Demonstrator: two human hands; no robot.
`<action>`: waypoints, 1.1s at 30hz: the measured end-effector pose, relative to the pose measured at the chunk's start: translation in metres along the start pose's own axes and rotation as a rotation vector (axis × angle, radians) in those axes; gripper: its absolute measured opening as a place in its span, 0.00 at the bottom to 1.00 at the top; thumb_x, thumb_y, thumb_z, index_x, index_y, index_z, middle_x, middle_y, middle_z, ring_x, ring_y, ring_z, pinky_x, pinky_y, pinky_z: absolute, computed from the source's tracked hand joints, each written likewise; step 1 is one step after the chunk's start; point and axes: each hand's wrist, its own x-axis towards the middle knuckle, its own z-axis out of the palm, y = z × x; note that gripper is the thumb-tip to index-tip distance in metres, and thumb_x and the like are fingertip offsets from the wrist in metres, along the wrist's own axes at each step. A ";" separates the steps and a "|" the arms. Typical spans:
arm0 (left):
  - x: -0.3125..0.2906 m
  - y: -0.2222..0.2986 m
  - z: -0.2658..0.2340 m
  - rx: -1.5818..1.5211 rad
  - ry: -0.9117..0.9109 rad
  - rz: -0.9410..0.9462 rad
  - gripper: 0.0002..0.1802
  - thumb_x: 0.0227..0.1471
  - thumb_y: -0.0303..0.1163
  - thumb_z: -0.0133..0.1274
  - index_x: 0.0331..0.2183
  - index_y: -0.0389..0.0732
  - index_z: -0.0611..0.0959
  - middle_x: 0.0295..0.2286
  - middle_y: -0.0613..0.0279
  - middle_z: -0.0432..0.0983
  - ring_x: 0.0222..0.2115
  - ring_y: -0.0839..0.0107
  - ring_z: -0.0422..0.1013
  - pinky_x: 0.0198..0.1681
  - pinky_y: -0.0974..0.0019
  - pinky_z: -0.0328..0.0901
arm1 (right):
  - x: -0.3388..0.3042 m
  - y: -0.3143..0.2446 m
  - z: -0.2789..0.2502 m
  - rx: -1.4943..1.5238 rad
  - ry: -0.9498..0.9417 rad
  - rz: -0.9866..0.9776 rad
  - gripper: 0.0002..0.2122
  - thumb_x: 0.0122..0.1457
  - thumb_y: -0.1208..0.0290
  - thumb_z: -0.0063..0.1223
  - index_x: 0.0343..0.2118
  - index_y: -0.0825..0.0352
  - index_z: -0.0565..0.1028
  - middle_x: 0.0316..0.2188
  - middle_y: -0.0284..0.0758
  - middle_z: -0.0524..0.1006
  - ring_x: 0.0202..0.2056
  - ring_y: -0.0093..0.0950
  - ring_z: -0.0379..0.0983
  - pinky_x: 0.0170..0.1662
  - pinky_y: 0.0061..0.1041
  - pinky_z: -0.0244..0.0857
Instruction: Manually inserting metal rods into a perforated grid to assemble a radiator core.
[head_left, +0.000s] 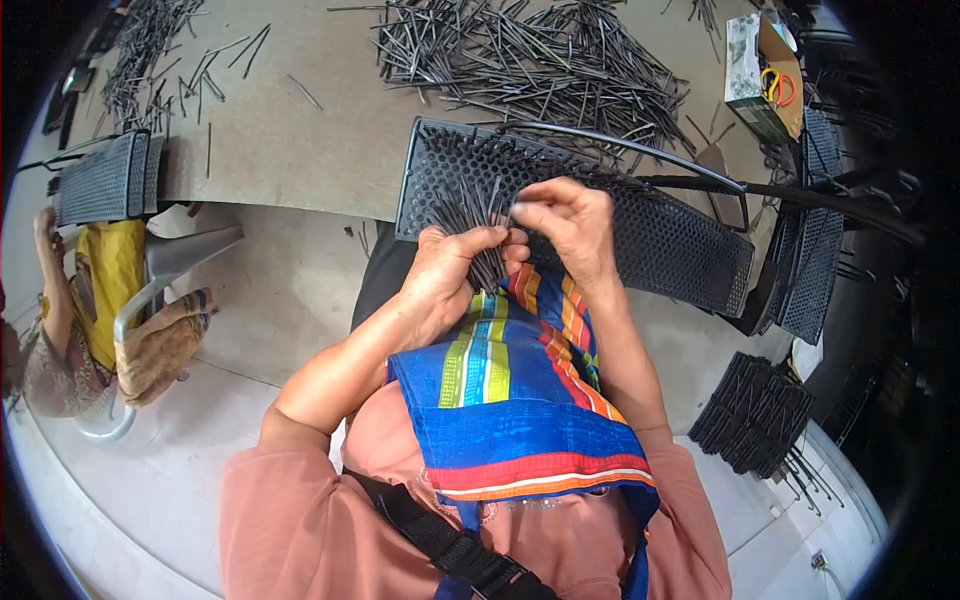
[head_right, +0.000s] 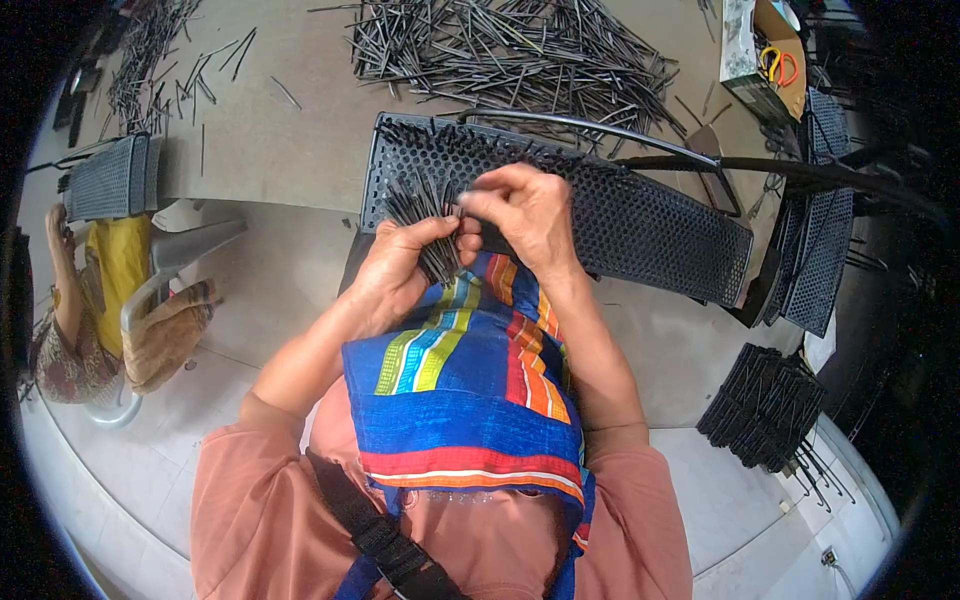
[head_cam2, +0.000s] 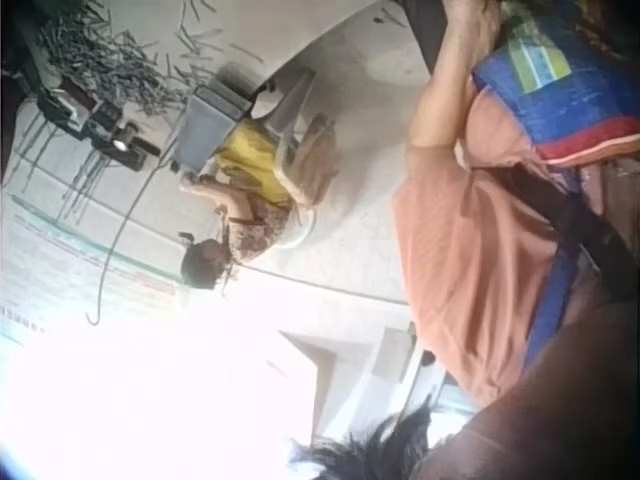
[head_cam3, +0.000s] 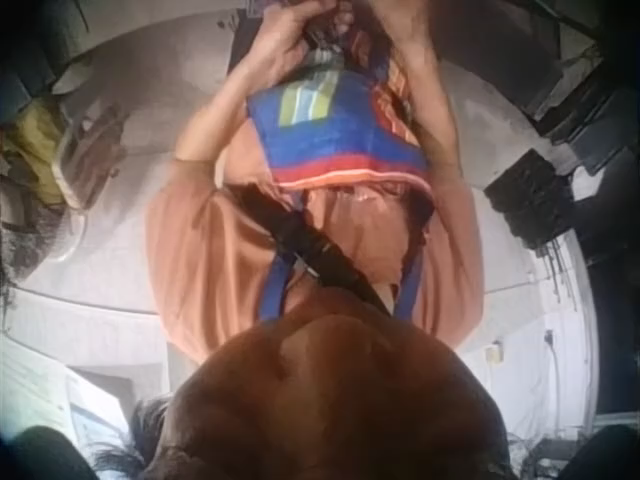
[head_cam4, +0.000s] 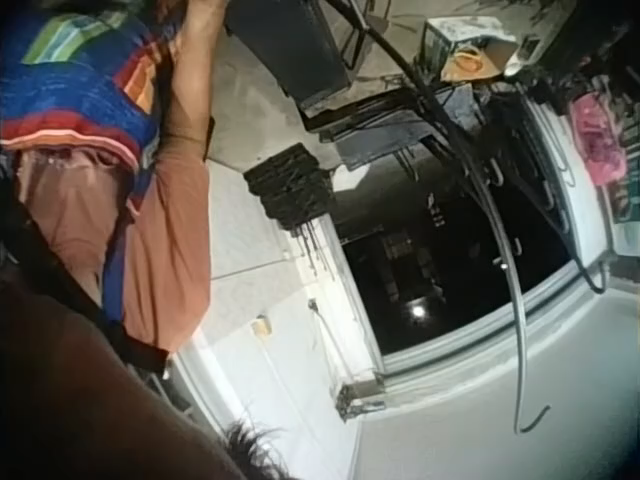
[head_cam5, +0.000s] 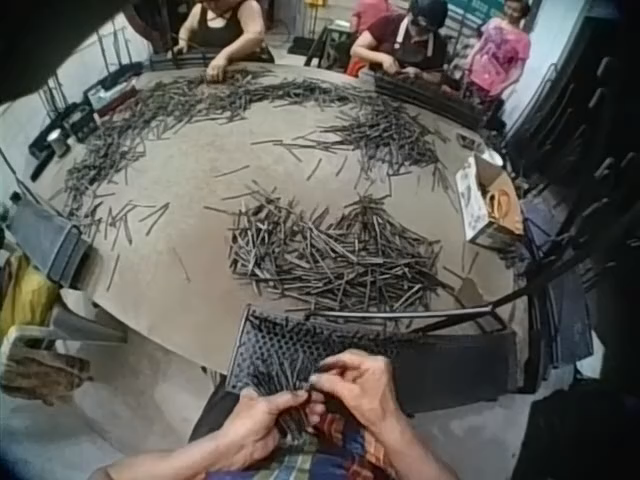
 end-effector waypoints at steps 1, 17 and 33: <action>0.000 -0.001 0.000 0.055 -0.025 0.008 0.06 0.51 0.20 0.54 0.33 0.28 0.80 0.29 0.47 0.80 0.25 0.62 0.78 0.28 0.65 0.75 | -0.002 0.003 0.002 0.199 -0.108 0.098 0.06 0.49 0.83 0.61 0.31 0.76 0.79 0.22 0.31 0.77 0.23 0.17 0.72 0.27 0.17 0.66; -0.016 -0.016 -0.014 0.267 -0.081 0.001 0.06 0.53 0.22 0.51 0.33 0.29 0.80 0.23 0.54 0.79 0.17 0.70 0.73 0.21 0.68 0.70 | 0.010 0.009 -0.019 0.109 0.483 -0.411 0.05 0.53 0.82 0.61 0.33 0.72 0.80 0.24 0.26 0.74 0.20 0.12 0.62 0.22 0.11 0.54; -0.005 -0.013 0.000 0.156 -0.048 -0.113 0.07 0.54 0.26 0.55 0.33 0.32 0.80 0.23 0.58 0.78 0.20 0.70 0.73 0.23 0.68 0.70 | 0.018 -0.004 -0.016 -0.414 0.456 -0.624 0.06 0.47 0.83 0.64 0.29 0.72 0.80 0.23 0.30 0.76 0.21 0.15 0.65 0.23 0.15 0.57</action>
